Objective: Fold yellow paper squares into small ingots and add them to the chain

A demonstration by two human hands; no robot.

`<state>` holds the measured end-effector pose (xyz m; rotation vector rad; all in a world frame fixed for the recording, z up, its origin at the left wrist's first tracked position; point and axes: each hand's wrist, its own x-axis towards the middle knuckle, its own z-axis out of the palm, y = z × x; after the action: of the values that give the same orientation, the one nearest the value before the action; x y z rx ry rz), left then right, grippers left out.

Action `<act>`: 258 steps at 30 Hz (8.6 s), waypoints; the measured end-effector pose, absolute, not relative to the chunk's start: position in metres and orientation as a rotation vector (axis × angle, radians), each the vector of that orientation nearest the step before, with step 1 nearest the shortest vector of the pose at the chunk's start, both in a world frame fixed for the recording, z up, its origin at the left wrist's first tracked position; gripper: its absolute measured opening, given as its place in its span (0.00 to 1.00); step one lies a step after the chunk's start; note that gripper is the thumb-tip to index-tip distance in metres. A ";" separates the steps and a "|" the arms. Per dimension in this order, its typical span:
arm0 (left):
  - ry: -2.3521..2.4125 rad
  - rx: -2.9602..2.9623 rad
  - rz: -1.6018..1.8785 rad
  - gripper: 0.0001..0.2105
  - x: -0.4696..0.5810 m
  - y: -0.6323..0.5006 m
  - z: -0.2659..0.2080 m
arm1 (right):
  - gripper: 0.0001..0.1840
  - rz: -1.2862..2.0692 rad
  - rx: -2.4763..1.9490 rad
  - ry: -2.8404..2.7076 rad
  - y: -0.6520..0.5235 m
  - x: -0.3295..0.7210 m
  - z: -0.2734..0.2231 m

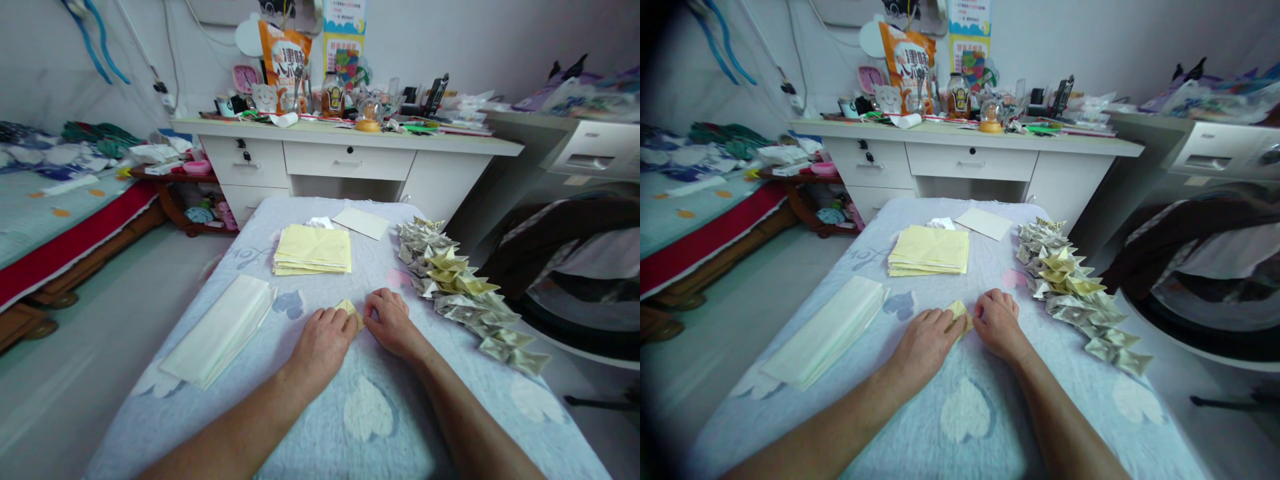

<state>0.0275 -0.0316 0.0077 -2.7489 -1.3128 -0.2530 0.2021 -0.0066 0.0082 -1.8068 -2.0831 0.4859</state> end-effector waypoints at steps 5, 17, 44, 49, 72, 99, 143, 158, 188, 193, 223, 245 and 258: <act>-1.302 -2.734 -0.242 0.14 0.027 -0.032 0.008 | 0.11 0.477 -1.720 -2.015 -0.004 0.207 0.006; -1.301 -2.702 -0.217 0.12 0.027 -0.037 0.005 | 0.21 0.166 -1.670 -2.271 -0.008 0.190 -0.002; -1.545 -2.493 0.179 0.10 0.026 -0.046 0.027 | 0.22 0.148 -1.815 -2.291 -0.005 0.188 0.002; -1.569 -2.498 0.138 0.09 0.020 -0.045 0.025 | 0.26 0.183 -1.764 -2.315 -0.004 0.197 -0.002; -1.881 -2.892 -1.024 0.07 0.031 0.020 0.002 | 0.25 0.366 -1.631 -2.285 -0.007 0.204 0.005; -1.994 -2.639 -3.228 0.18 0.032 0.012 0.011 | 0.20 1.395 -0.986 -1.420 -0.001 0.184 0.004; -1.415 -3.086 -0.739 0.02 0.013 0.011 0.013 | 0.16 0.581 -1.294 -2.215 -0.001 0.209 0.011; -1.489 -3.118 -0.793 0.02 0.012 0.014 0.009 | 0.04 0.562 -1.321 -2.302 0.004 0.219 0.010; -1.293 -3.157 -0.752 0.15 0.018 0.007 0.015 | 0.07 0.552 -1.382 -2.252 0.006 0.227 0.010; -1.185 -3.172 -0.695 0.08 0.020 0.008 0.008 | 0.07 0.545 -1.388 -2.260 0.006 0.228 0.010; -1.749 -2.966 -0.857 0.06 0.014 0.019 0.000 | 0.08 0.452 -1.628 -2.163 0.005 0.214 0.004; -1.760 -2.766 -0.491 0.09 0.021 0.014 -0.001 | 0.10 0.328 -1.796 -2.132 0.005 0.207 0.003; -1.861 -2.679 -0.405 0.09 0.022 0.007 0.003 | 0.10 0.234 -1.882 -2.137 0.004 0.204 0.001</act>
<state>0.0224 0.0074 0.0033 -2.6788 -1.8614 -0.4049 0.2038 0.0040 0.0013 -1.8823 -2.1369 0.2339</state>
